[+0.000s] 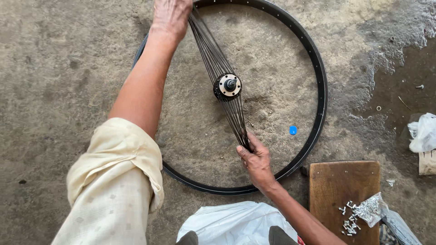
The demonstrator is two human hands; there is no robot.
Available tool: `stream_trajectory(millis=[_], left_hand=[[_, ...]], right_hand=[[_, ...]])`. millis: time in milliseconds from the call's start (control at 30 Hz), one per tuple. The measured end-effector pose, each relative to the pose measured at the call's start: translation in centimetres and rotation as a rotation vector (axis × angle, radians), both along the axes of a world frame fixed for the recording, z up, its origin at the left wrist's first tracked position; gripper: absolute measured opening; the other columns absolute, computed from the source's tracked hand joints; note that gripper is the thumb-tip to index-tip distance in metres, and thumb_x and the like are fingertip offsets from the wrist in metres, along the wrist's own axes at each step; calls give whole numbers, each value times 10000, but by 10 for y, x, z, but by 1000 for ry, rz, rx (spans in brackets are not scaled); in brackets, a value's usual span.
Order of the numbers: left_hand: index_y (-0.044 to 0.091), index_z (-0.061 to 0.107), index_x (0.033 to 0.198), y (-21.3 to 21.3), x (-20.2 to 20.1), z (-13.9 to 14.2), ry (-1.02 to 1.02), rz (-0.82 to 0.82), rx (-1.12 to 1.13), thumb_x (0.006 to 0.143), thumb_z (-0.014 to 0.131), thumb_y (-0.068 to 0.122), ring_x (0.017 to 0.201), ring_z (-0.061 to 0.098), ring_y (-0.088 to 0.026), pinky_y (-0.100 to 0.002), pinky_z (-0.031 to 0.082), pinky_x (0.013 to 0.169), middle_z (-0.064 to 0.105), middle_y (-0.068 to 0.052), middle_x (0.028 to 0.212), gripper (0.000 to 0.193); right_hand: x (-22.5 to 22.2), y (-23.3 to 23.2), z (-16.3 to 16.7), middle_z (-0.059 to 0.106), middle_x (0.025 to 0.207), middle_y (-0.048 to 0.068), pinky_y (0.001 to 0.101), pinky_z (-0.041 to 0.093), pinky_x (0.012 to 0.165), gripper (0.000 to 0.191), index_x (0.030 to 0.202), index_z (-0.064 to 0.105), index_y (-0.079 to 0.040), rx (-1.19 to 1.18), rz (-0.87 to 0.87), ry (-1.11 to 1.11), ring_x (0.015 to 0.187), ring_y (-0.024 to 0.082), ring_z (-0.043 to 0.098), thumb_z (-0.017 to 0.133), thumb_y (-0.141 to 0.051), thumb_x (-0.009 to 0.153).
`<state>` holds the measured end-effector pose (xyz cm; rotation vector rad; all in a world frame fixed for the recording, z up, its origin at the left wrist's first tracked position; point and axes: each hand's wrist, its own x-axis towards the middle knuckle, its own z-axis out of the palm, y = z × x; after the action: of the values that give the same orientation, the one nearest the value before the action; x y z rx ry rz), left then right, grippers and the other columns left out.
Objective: The person sits on the ground and laces a bicycle wheel, threading spokes through the hub and inserting them into the rim by hand. They pick up spoke nipples from a wooden board, guide spokes into the rim holes, and rotate the wheel as they work around it.
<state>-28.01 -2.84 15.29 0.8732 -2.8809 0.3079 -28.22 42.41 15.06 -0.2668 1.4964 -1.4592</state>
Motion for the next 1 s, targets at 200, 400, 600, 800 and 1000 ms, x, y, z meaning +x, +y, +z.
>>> stream_trajectory(millis=[200, 400, 600, 800, 1000], left_hand=[[68, 629, 1276, 67, 32, 34, 551, 42, -433, 635, 585, 45, 841, 709, -195, -460, 571, 702, 716, -207, 1049, 642], [38, 691, 1066, 218, 102, 33, 708, 611, 1421, 956, 637, 335, 615, 730, -181, -309, 622, 503, 746, -120, 780, 322], [-60, 690, 1209, 265, 98, 6, 925, 502, 1657, 925, 745, 341, 701, 734, -184, -309, 626, 595, 769, -171, 917, 494], [-34, 627, 1182, 262, 93, -17, 1043, 470, 1842, 856, 808, 222, 716, 751, -190, -319, 645, 603, 774, -134, 907, 452], [-14, 612, 1143, 264, 90, -19, 1087, 479, 1909, 842, 816, 134, 684, 760, -192, -322, 643, 572, 778, -117, 871, 393]], right_hand=[[9, -5, 7, 566, 730, -56, 192, 355, 414, 611, 1507, 522, -118, 23, 5, 30, 532, 26, 433, 683, -38, 923], [15, -4, 15, 549, 715, -46, 196, 363, 408, 637, 1519, 508, -134, 50, 14, 19, 526, 31, 448, 690, -40, 916], [24, -4, 23, 562, 764, -40, 201, 408, 437, 668, 1529, 489, -152, 85, 85, 60, 554, 42, 501, 691, -16, 908], [23, -3, 24, 607, 830, -17, 220, 486, 501, 693, 1551, 432, -167, 41, 145, -6, 634, 68, 585, 684, -42, 917], [17, 2, 11, 656, 905, 36, 282, 562, 630, 568, 1499, 491, -96, 39, 177, -90, 744, 120, 646, 654, -160, 959]])
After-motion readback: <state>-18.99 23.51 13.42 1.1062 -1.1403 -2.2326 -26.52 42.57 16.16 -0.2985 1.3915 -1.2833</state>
